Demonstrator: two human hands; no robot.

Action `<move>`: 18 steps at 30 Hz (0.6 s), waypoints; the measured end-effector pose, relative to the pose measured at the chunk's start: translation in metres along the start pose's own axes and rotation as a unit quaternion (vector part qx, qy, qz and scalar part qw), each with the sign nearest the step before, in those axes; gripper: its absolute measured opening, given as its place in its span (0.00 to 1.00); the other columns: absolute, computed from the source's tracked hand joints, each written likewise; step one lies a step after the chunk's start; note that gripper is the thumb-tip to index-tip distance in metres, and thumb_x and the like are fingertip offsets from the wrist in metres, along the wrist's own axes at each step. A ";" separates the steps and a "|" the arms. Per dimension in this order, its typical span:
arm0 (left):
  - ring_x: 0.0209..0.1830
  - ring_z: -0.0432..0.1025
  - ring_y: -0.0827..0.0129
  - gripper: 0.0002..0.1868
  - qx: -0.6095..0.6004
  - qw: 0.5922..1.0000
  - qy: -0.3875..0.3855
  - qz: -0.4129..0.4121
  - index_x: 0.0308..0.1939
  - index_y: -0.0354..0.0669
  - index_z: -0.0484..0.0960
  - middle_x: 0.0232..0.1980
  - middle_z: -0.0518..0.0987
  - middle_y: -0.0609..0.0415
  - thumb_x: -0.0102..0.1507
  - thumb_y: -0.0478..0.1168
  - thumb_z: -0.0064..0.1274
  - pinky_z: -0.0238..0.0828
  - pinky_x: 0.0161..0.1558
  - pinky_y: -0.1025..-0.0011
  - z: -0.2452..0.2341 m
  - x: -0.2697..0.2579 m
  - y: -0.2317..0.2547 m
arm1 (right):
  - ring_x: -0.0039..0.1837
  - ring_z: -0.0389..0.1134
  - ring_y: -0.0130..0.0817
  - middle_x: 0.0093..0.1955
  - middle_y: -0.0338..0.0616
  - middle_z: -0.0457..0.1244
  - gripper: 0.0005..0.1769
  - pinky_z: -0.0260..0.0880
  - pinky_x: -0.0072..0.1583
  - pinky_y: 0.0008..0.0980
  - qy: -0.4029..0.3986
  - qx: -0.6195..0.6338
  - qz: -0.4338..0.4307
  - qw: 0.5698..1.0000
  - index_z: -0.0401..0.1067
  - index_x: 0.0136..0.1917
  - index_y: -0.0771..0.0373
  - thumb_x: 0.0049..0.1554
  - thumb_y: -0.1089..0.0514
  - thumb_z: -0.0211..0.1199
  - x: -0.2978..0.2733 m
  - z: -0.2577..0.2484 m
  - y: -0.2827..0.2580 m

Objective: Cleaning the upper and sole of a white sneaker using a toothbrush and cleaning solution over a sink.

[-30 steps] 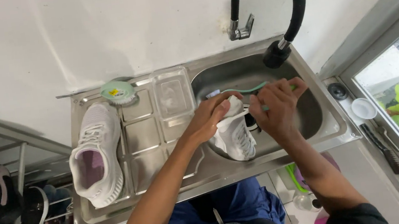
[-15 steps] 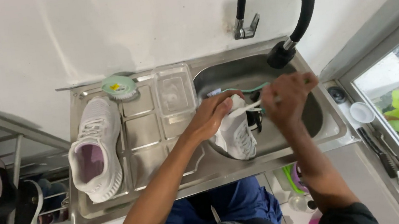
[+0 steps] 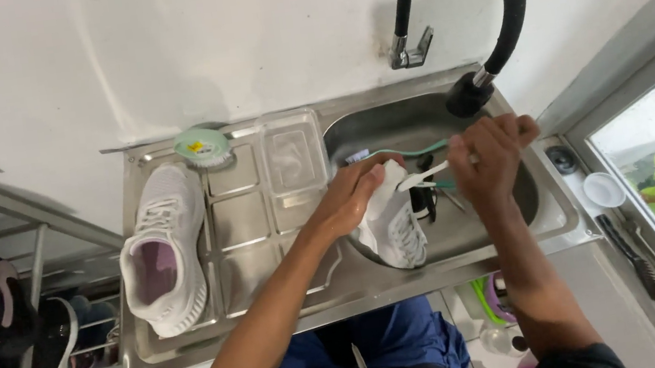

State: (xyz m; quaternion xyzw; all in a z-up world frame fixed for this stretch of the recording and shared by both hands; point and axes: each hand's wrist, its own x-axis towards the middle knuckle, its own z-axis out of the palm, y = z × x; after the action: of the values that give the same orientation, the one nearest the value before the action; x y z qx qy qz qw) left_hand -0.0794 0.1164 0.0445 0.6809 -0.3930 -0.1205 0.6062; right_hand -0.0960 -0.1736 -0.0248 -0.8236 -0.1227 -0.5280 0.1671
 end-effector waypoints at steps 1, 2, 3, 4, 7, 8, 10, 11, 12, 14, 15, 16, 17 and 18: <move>0.54 0.76 0.43 0.32 -0.002 1.000 0.001 0.001 0.62 0.50 0.78 0.52 0.82 0.39 0.71 0.61 0.24 0.70 0.58 0.49 -0.001 0.002 -0.005 | 0.41 0.54 0.38 0.30 0.34 0.51 0.20 0.45 0.60 0.46 -0.001 -0.001 -0.002 1.000 0.61 0.31 0.54 0.64 0.58 0.61 0.011 -0.002 -0.026; 0.55 0.76 0.42 0.31 -0.004 1.000 -0.001 0.004 0.62 0.50 0.78 0.52 0.82 0.38 0.71 0.60 0.25 0.69 0.58 0.48 -0.002 0.004 -0.011 | 0.41 0.56 0.38 0.30 0.34 0.53 0.21 0.46 0.61 0.47 -0.011 0.010 -0.007 1.000 0.61 0.30 0.55 0.63 0.57 0.61 0.022 -0.005 -0.052; 0.56 0.75 0.41 0.30 -0.008 1.000 -0.006 0.002 0.62 0.49 0.78 0.53 0.82 0.37 0.71 0.58 0.26 0.69 0.59 0.47 -0.001 0.003 -0.017 | 0.41 0.57 0.37 0.29 0.34 0.54 0.21 0.48 0.61 0.48 -0.024 0.019 -0.007 1.000 0.62 0.29 0.56 0.63 0.57 0.62 0.029 -0.009 -0.080; 0.56 0.75 0.41 0.30 -0.012 1.000 -0.008 -0.002 0.62 0.49 0.78 0.53 0.82 0.37 0.71 0.58 0.26 0.69 0.59 0.47 0.004 0.000 -0.012 | 0.41 0.57 0.37 0.29 0.34 0.54 0.21 0.48 0.61 0.48 -0.028 0.017 -0.004 0.999 0.62 0.29 0.56 0.63 0.57 0.62 0.010 -0.009 -0.049; 0.53 0.76 0.38 0.33 -0.005 1.000 0.008 -0.002 0.62 0.47 0.78 0.51 0.81 0.34 0.71 0.60 0.23 0.69 0.58 0.46 -0.001 0.002 0.002 | 0.45 0.57 0.43 0.35 0.40 0.55 0.17 0.46 0.64 0.48 0.012 0.000 -0.023 1.000 0.67 0.35 0.55 0.67 0.52 0.60 -0.017 0.012 0.023; 0.55 0.76 0.39 0.31 0.002 1.000 0.007 -0.001 0.62 0.50 0.78 0.52 0.82 0.36 0.71 0.59 0.25 0.69 0.58 0.47 -0.001 0.002 0.002 | 0.45 0.58 0.45 0.36 0.43 0.57 0.13 0.46 0.63 0.50 0.016 -0.007 -0.034 0.999 0.68 0.37 0.56 0.65 0.55 0.61 -0.020 0.021 0.030; 0.56 0.75 0.41 0.29 0.004 1.000 0.004 -0.003 0.63 0.52 0.78 0.52 0.82 0.38 0.71 0.58 0.26 0.70 0.59 0.48 0.002 0.003 0.002 | 0.45 0.59 0.47 0.37 0.46 0.58 0.10 0.47 0.62 0.51 0.016 -0.017 -0.041 0.999 0.69 0.39 0.58 0.63 0.58 0.62 -0.014 0.018 0.004; 0.57 0.75 0.41 0.30 0.009 1.000 0.002 -0.013 0.63 0.52 0.78 0.53 0.81 0.37 0.71 0.59 0.25 0.69 0.59 0.48 0.001 0.005 0.004 | 0.44 0.60 0.44 0.35 0.40 0.58 0.13 0.47 0.61 0.49 -0.013 0.009 -0.025 1.000 0.65 0.35 0.56 0.60 0.58 0.63 0.000 0.011 -0.028; 0.58 0.74 0.41 0.31 0.014 1.000 0.000 -0.024 0.63 0.51 0.77 0.54 0.80 0.36 0.71 0.61 0.24 0.68 0.60 0.48 0.001 0.007 0.006 | 0.44 0.61 0.41 0.33 0.35 0.57 0.17 0.48 0.59 0.47 -0.041 0.035 -0.010 0.998 0.61 0.31 0.54 0.58 0.57 0.65 0.014 0.003 -0.060; 0.60 0.72 0.40 0.32 0.012 0.999 -0.008 -0.042 0.64 0.51 0.76 0.56 0.79 0.36 0.71 0.62 0.25 0.66 0.62 0.46 0.002 0.003 0.013 | 0.42 0.56 0.38 0.32 0.32 0.55 0.19 0.46 0.59 0.46 -0.006 0.029 0.010 1.000 0.59 0.31 0.53 0.60 0.58 0.61 0.005 0.007 -0.036; 0.62 0.71 0.39 0.32 0.006 0.998 -0.008 -0.062 0.65 0.51 0.75 0.57 0.78 0.35 0.70 0.63 0.25 0.64 0.63 0.44 0.003 0.000 0.016 | 0.41 0.52 0.35 0.31 0.29 0.52 0.20 0.45 0.59 0.44 0.023 0.027 0.026 0.999 0.57 0.30 0.52 0.63 0.60 0.58 0.003 0.009 -0.023; 0.62 0.71 0.39 0.32 0.005 0.998 -0.005 -0.062 0.65 0.51 0.75 0.57 0.78 0.35 0.70 0.63 0.25 0.64 0.63 0.44 -0.001 0.004 0.020 | 0.41 0.52 0.35 0.31 0.29 0.52 0.20 0.45 0.59 0.44 0.022 0.029 0.023 0.999 0.57 0.30 0.52 0.63 0.60 0.58 0.018 0.004 -0.044; 0.65 0.69 0.38 0.34 0.006 0.996 -0.002 -0.089 0.65 0.49 0.73 0.60 0.76 0.34 0.70 0.65 0.25 0.61 0.65 0.44 -0.002 0.005 0.022 | 0.41 0.54 0.36 0.30 0.31 0.52 0.22 0.45 0.59 0.46 -0.003 0.014 -0.001 1.000 0.57 0.30 0.52 0.64 0.59 0.58 0.027 -0.006 -0.068; 0.67 0.66 0.38 0.37 0.007 0.993 0.000 -0.116 0.66 0.46 0.72 0.62 0.74 0.33 0.69 0.67 0.25 0.59 0.68 0.43 -0.002 0.006 0.025 | 0.41 0.56 0.37 0.29 0.33 0.52 0.23 0.45 0.60 0.47 -0.028 -0.001 -0.025 0.999 0.57 0.29 0.52 0.65 0.58 0.58 0.036 -0.015 -0.091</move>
State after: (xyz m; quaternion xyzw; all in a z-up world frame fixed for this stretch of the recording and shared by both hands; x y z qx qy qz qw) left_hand -0.0840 0.1154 0.0700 0.7259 -0.3123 -0.1873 0.5835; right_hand -0.1279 -0.0953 0.0271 -0.8351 -0.1474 -0.5086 0.1492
